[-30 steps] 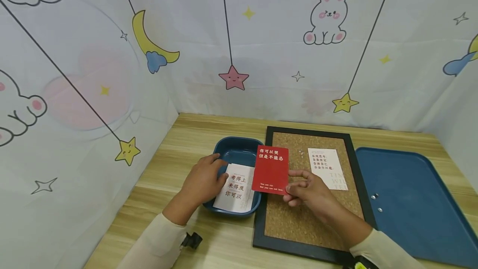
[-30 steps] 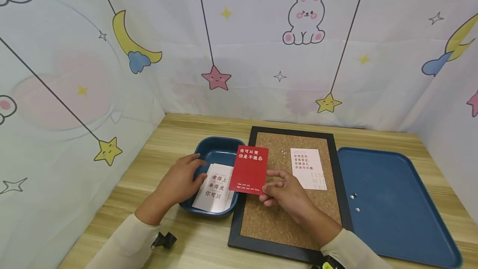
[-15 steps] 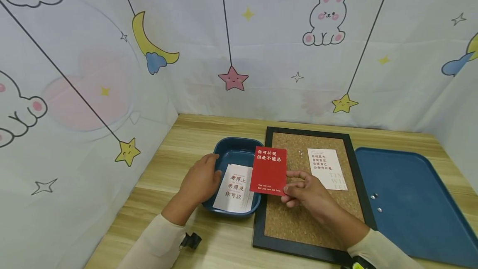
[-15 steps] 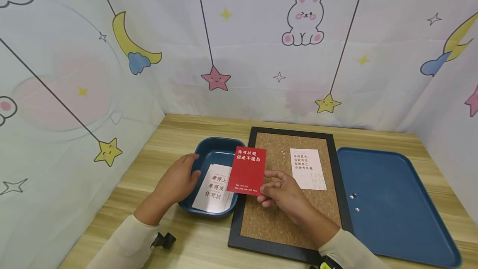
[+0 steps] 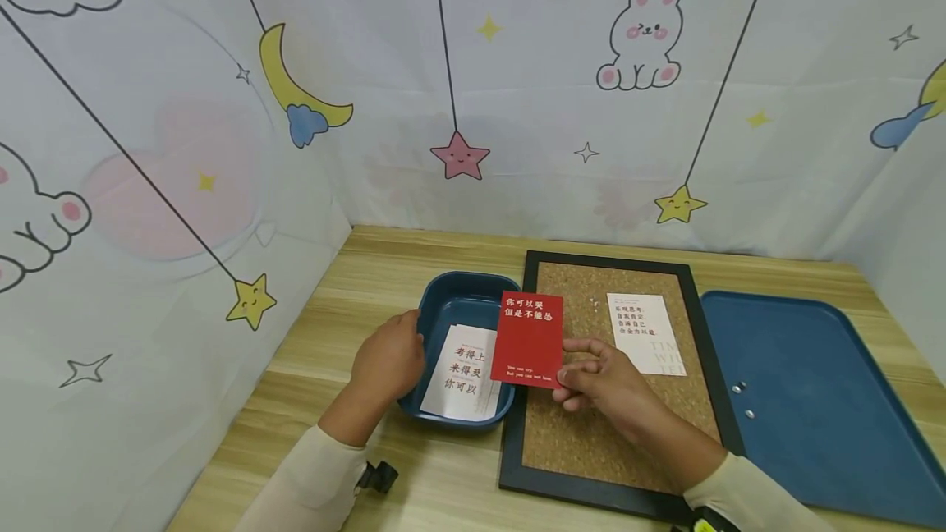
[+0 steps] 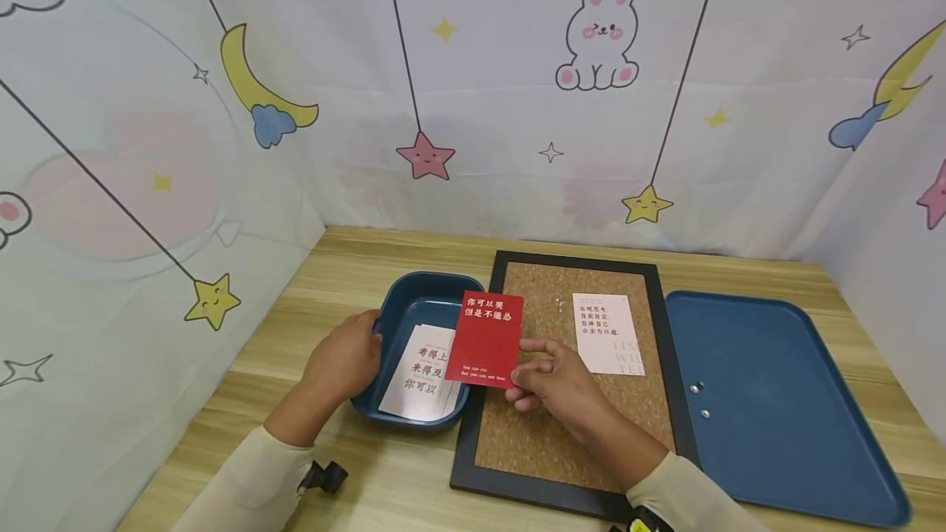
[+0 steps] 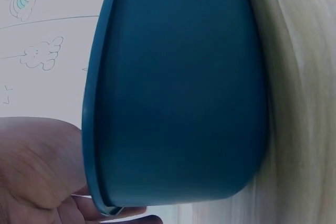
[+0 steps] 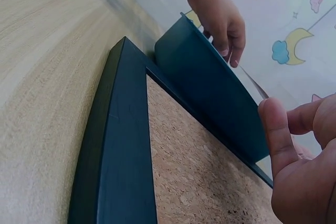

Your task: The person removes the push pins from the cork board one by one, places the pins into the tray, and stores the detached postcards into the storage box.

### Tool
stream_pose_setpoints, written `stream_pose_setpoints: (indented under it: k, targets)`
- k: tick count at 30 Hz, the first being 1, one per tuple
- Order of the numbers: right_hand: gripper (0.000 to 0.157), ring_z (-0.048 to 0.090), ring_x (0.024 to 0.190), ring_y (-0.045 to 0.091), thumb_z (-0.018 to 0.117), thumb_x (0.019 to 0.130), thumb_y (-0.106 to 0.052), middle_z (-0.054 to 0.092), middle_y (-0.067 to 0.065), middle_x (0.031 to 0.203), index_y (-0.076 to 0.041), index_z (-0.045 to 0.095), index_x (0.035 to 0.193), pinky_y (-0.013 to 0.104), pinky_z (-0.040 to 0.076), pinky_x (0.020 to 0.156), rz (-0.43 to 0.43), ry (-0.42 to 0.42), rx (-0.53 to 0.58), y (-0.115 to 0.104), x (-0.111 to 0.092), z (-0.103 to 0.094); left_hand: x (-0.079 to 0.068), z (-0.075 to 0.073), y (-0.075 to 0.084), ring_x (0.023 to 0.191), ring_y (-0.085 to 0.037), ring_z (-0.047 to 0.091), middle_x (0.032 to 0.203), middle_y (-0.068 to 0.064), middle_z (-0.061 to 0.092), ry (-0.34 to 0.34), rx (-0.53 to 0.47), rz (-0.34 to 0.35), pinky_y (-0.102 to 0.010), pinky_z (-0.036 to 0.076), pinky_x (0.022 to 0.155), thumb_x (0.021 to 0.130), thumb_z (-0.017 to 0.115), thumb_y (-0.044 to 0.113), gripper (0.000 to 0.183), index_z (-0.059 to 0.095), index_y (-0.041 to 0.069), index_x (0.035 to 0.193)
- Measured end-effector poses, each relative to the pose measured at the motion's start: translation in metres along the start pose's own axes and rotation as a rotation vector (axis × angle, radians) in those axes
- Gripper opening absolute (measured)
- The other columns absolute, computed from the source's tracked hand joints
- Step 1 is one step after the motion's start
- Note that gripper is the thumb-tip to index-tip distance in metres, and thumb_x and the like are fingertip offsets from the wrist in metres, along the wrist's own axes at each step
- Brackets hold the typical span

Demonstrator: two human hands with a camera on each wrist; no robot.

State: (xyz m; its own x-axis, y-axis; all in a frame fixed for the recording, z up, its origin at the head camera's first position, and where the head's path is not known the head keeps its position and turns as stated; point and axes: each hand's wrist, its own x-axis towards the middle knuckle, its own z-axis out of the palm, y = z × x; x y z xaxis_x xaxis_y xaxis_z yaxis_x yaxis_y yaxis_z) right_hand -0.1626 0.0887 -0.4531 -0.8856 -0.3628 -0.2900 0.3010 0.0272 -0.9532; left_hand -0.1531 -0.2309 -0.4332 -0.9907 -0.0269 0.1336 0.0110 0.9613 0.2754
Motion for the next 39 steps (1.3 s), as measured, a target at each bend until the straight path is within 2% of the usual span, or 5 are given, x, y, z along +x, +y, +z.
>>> stream_pose_setpoints:
  k: [4,9,17,39]
  targets:
    - [0.057,0.073,0.076,0.025,0.068,0.097,-0.003,0.071,0.019,0.1,0.003,0.039,0.146,0.034,0.06,0.068,0.004,0.005,0.002,0.0,0.001,0.001,-0.001,0.0,-0.001,0.093,-0.035,0.07,0.111,-0.019,0.069,-0.011,0.01,-0.024,-0.049,0.057,0.075,0.099,0.06,0.009,0.035,0.062,0.0,0.132]
    - [0.057,0.073,0.076,0.026,0.067,0.097,-0.002,0.07,0.019,0.1,0.003,0.039,0.145,0.034,0.06,0.068,-0.001,0.006,0.004,0.002,0.001,0.003,-0.001,0.0,-0.003,0.091,-0.033,0.07,0.107,-0.017,0.07,-0.024,0.014,-0.045,-0.048,0.057,0.071,0.098,0.061,0.007,0.036,0.062,0.004,0.134]
    - [0.056,0.073,0.077,0.025,0.067,0.097,-0.002,0.07,0.019,0.1,0.002,0.039,0.145,0.034,0.06,0.068,-0.003,0.003,0.006,0.002,0.0,0.007,-0.001,-0.002,-0.003,0.091,-0.031,0.07,0.107,-0.017,0.07,-0.052,0.02,-0.064,-0.048,0.057,0.071,0.099,0.06,0.008,0.037,0.061,0.006,0.136]
    - [0.053,0.072,0.074,0.025,0.066,0.096,0.0,0.071,0.019,0.097,0.005,0.041,0.142,0.034,0.06,0.066,0.0,-0.019,0.007,0.004,0.001,0.014,-0.001,-0.001,-0.002,0.092,-0.031,0.071,0.108,-0.018,0.07,-0.051,0.028,-0.063,-0.047,0.057,0.072,0.1,0.061,0.009,0.035,0.061,0.006,0.135]
